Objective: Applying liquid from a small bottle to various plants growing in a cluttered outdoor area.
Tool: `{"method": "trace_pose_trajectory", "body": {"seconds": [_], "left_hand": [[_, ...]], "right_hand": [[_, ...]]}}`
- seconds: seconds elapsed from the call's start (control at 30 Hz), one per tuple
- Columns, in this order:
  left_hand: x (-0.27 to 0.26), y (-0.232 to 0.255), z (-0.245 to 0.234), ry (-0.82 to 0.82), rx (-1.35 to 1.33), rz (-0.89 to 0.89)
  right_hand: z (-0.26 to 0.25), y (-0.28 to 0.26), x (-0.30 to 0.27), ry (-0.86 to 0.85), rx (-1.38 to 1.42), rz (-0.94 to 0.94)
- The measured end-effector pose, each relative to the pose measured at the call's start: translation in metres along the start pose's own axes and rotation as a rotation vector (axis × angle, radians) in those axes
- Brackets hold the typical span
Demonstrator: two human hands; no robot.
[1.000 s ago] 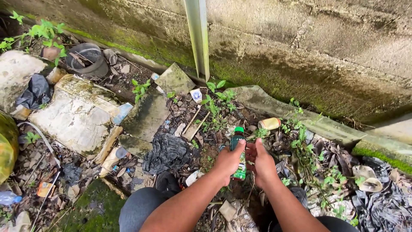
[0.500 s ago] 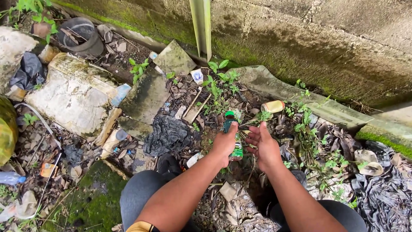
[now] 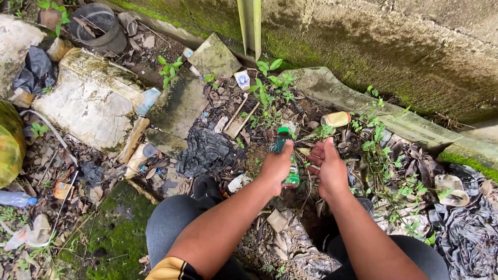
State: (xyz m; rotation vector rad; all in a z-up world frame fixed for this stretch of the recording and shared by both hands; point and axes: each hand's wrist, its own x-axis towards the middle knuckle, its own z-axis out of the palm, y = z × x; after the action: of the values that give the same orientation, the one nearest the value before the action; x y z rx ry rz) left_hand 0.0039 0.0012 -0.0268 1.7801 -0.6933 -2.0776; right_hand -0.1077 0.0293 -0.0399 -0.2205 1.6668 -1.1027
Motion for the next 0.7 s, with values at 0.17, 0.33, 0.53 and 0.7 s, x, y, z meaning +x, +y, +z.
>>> {"method": "trace_pose_trajectory", "body": {"seconds": [0.17,0.33,0.53,0.7], "left_hand": [[-0.012,0.001,-0.002,-0.014,0.124,-0.023],[0.033,-0.032,-0.012,0.008,0.065,-0.029],[0.021,-0.016,-0.027,0.098,0.006,-0.053],[-0.013,0.000,-0.019,0.037,0.072,-0.097]], "right_hand": [[0.002,0.004,0.001,-0.018,-0.007,-0.013],[0.005,0.000,-0.003,-0.011,-0.005,-0.019],[0.006,0.003,-0.001,-0.067,-0.032,-0.031],[0.008,0.010,0.005,-0.082,-0.034,-0.047]]}}
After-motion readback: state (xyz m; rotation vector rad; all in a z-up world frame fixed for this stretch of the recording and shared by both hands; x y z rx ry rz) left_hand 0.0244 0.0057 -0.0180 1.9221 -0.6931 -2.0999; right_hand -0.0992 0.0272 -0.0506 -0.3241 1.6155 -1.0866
